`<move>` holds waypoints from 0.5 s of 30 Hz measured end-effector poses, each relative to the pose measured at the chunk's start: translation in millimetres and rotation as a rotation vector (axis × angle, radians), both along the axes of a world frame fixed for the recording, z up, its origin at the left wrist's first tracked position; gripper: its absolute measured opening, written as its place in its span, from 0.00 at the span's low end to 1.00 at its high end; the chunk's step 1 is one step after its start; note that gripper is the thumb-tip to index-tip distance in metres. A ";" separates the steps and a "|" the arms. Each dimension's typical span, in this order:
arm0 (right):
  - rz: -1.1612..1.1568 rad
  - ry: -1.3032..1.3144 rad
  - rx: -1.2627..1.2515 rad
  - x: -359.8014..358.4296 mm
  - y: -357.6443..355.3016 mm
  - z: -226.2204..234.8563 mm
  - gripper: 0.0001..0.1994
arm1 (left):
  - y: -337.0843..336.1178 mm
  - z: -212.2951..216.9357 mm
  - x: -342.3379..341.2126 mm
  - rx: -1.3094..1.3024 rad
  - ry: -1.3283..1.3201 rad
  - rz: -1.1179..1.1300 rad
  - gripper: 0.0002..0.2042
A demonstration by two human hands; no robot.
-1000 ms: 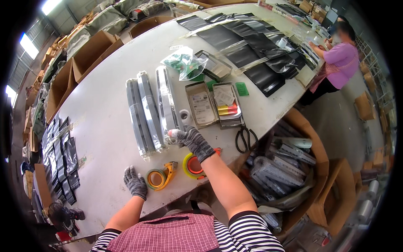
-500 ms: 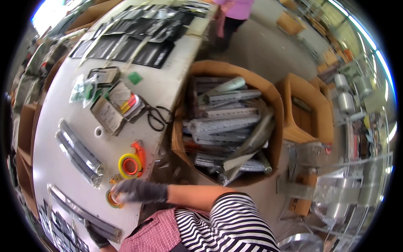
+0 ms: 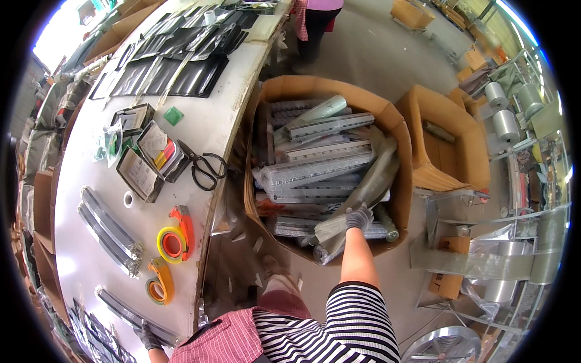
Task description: The person places long metal components into plastic sleeves, applies adhesive tape to secure the packaging, and places the finished items into a large cardboard box.
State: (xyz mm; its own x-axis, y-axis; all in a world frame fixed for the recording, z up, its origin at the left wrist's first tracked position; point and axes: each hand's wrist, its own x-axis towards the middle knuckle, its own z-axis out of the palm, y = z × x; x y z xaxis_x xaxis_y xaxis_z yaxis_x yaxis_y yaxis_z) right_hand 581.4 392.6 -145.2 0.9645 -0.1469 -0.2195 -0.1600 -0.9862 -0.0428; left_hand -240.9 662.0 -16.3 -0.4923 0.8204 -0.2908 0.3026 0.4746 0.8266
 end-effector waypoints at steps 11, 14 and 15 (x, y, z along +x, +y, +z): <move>0.357 0.276 -0.442 129.9 -119.3 -115.2 0.18 | 9.9 -22.3 40.4 0.011 -0.076 -0.043 0.40; 0.751 0.208 -0.413 105.0 -32.6 -64.9 0.16 | -18.9 32.0 17.8 0.077 0.104 0.037 0.37; 0.818 0.025 -0.476 136.7 -52.5 -36.2 0.16 | -2.8 24.5 37.6 0.115 0.011 0.013 0.36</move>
State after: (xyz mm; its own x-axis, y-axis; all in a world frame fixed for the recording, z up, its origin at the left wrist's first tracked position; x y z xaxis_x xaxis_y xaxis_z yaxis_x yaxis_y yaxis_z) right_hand 718.1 340.1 -181.4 0.8040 0.4931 -0.3323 0.5930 -0.7059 0.3874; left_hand -203.4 659.2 8.3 -0.5055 0.8417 -0.1899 0.3063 0.3807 0.8725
